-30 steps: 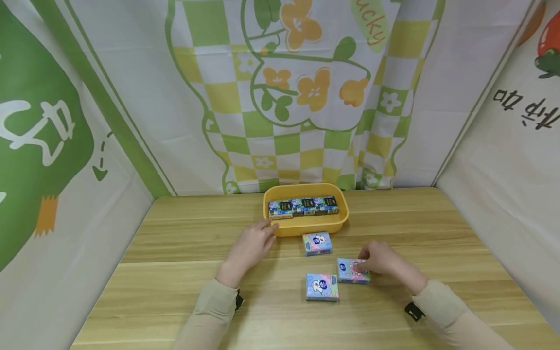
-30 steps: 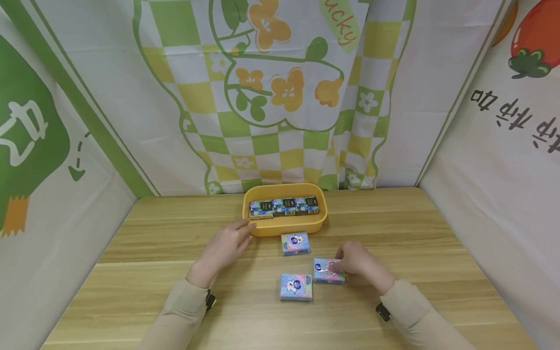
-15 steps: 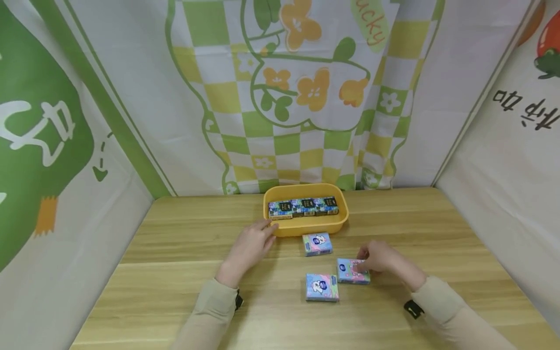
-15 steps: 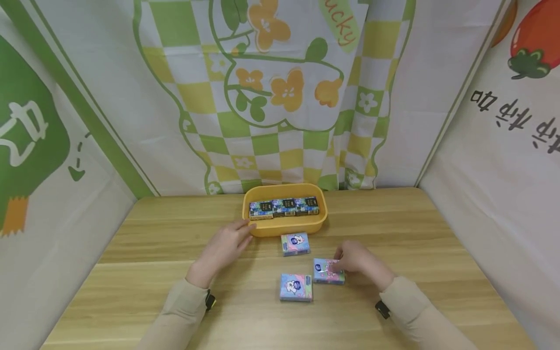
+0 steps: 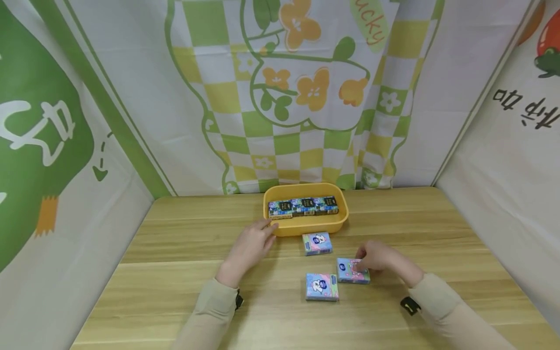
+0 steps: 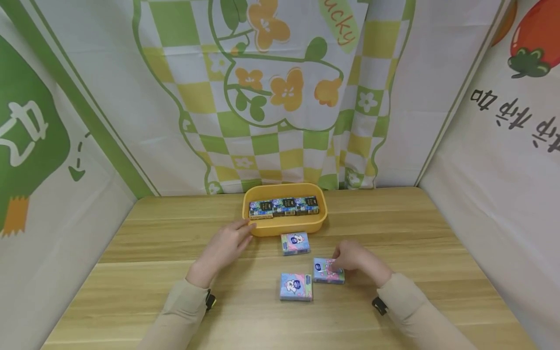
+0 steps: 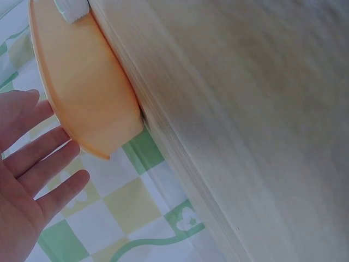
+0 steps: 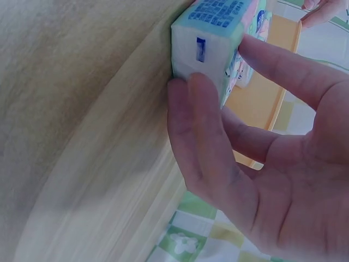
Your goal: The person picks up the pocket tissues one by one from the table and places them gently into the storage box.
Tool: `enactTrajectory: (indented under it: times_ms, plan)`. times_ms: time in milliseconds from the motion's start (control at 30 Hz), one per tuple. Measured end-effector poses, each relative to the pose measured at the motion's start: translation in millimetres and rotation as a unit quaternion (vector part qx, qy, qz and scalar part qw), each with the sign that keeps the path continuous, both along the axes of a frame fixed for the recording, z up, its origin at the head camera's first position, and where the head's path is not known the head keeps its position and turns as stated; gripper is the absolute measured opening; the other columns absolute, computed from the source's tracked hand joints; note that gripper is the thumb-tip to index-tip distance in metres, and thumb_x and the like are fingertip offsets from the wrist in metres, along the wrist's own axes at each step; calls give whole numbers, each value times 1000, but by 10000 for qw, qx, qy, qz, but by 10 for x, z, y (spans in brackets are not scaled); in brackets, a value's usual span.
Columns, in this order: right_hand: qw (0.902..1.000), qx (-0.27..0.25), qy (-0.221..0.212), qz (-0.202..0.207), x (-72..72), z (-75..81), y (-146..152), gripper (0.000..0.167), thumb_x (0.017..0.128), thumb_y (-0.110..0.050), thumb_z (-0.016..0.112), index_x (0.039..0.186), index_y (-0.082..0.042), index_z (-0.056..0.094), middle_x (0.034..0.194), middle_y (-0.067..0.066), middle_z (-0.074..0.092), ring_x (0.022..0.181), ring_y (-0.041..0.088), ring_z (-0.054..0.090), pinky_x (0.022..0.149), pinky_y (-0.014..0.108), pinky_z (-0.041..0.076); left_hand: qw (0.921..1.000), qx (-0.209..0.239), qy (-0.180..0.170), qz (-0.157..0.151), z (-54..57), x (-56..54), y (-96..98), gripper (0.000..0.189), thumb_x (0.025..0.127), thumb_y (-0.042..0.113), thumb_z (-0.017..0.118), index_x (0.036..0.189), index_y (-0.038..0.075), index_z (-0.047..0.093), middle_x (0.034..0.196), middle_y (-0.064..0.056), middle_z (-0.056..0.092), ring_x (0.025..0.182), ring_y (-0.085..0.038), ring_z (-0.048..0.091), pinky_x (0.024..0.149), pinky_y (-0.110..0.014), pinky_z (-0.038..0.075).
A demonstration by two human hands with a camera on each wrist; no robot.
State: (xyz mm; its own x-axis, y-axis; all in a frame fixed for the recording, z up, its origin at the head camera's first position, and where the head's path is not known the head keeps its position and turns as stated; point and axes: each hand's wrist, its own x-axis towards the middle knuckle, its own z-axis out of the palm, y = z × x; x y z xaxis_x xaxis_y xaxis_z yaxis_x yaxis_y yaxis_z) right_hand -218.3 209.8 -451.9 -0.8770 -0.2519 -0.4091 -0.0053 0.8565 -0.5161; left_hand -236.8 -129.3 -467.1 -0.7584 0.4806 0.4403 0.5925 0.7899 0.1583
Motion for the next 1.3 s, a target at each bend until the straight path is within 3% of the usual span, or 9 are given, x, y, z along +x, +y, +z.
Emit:
enactTrajectory:
  times_ms: [200, 367, 533, 1300]
  plan:
    - [9996, 178, 55, 227, -16, -18, -44, 23, 75, -17, 74, 94, -6, 65, 85, 4, 60, 69, 17, 53, 54, 27, 48, 10000, -16, 44, -6, -11, -2, 0, 33, 87, 13, 67, 119, 4, 66, 122, -21, 62, 111, -34, 61, 98, -44, 50]
    - [9972, 344, 166, 642, -59, -24, -70, 23, 73, -11, 71, 96, -10, 66, 98, 7, 64, 87, 22, 58, 73, 38, 53, 9999, -72, 126, -18, -32, -8, -3, 33, 87, 14, 67, 118, 5, 66, 122, -21, 62, 110, -34, 62, 97, -44, 51]
    - [9966, 414, 39, 714, -83, -8, -91, 23, 73, -7, 70, 96, -10, 66, 100, 8, 64, 94, 24, 59, 85, 45, 52, 9999, -72, 139, -19, -35, -11, -3, 33, 87, 14, 67, 118, 5, 66, 122, -21, 62, 110, -33, 61, 97, -44, 51]
    - [9883, 6, -140, 1520, -167, 54, -72, 27, 74, -11, 74, 100, -5, 68, 99, 4, 67, 95, 19, 61, 87, 38, 53, 9999, -99, -99, 64, 3, -5, -4, 34, 89, 14, 65, 121, 6, 64, 126, -20, 60, 113, -34, 60, 100, -45, 49]
